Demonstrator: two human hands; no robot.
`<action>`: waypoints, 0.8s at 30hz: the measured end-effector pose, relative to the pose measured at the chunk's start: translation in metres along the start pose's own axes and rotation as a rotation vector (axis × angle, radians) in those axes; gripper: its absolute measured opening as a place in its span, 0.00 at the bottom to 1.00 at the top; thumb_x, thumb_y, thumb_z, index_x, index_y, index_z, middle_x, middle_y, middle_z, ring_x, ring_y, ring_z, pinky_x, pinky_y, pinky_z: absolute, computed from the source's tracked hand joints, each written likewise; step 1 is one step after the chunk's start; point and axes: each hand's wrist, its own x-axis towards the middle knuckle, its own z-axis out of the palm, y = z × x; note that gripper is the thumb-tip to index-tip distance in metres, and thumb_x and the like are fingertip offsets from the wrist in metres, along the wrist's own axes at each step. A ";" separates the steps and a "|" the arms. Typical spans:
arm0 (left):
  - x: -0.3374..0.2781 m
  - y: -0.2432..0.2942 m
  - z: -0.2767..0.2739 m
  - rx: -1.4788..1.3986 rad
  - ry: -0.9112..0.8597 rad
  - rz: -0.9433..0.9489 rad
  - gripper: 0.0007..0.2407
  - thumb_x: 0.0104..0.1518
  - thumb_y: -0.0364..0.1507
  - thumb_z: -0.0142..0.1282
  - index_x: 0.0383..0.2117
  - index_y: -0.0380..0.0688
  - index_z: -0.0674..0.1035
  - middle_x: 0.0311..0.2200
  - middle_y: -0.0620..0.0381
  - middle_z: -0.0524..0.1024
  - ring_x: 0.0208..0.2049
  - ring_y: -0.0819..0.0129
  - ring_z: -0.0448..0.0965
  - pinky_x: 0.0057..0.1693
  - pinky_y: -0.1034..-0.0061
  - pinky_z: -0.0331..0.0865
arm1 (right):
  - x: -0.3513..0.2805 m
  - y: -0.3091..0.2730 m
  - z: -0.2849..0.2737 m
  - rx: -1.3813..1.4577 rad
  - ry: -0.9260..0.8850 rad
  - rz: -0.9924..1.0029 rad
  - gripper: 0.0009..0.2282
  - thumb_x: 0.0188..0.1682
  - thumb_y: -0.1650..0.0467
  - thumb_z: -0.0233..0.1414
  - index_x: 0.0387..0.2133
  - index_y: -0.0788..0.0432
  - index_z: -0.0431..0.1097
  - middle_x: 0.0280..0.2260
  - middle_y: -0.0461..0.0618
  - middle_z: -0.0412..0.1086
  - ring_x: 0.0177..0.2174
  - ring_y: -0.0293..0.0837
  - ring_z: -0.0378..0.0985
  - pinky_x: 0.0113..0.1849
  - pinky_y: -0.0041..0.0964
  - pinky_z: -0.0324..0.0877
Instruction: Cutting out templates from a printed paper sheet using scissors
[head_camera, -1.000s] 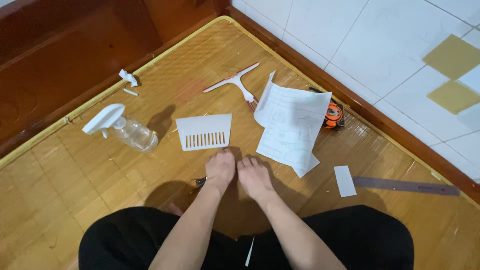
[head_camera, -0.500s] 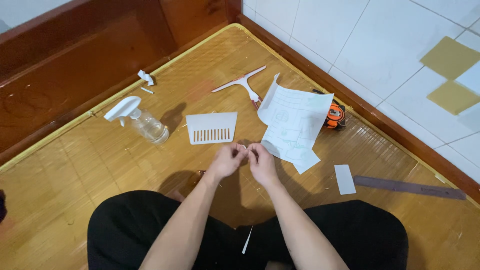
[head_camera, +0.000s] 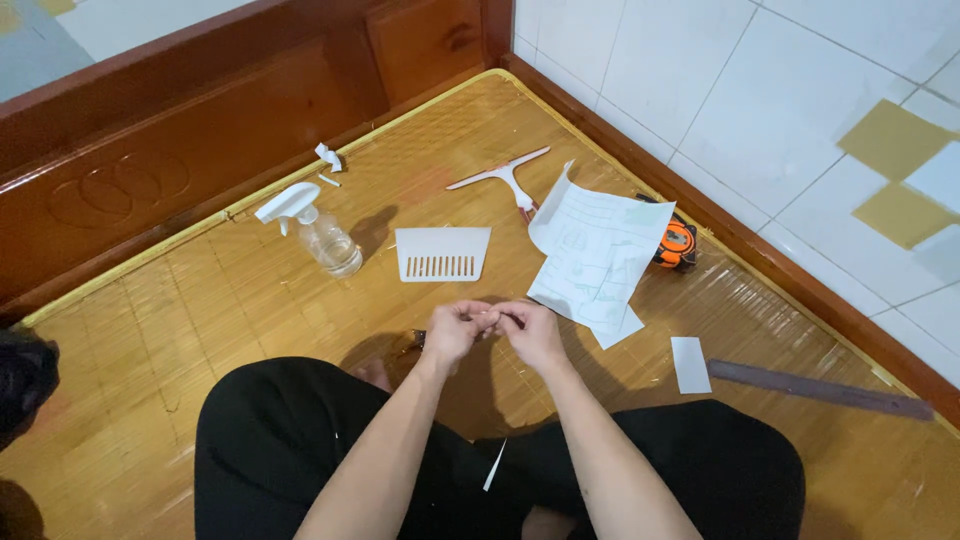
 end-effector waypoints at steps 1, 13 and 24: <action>-0.002 0.003 0.001 0.000 -0.001 0.002 0.10 0.52 0.26 0.68 0.38 0.39 0.83 0.22 0.57 0.80 0.22 0.78 0.77 0.29 0.87 0.70 | -0.001 0.005 0.000 0.000 0.001 -0.002 0.08 0.47 0.81 0.55 0.35 0.61 0.81 0.25 0.55 0.76 0.26 0.44 0.83 0.32 0.37 0.78; -0.027 0.033 0.013 -0.084 -0.141 0.062 0.08 0.56 0.28 0.66 0.39 0.41 0.86 0.26 0.56 0.82 0.26 0.77 0.76 0.35 0.86 0.74 | -0.008 0.005 0.002 0.682 -0.064 0.360 0.21 0.41 0.84 0.59 0.51 0.67 0.70 0.34 0.56 0.78 0.26 0.43 0.82 0.28 0.30 0.82; -0.012 0.035 0.006 0.609 0.061 0.079 0.08 0.52 0.31 0.67 0.32 0.72 0.87 0.30 0.72 0.85 0.39 0.69 0.85 0.51 0.74 0.77 | 0.004 0.050 -0.006 0.856 0.019 0.525 0.19 0.45 0.83 0.57 0.51 0.68 0.71 0.44 0.63 0.76 0.40 0.49 0.83 0.41 0.36 0.82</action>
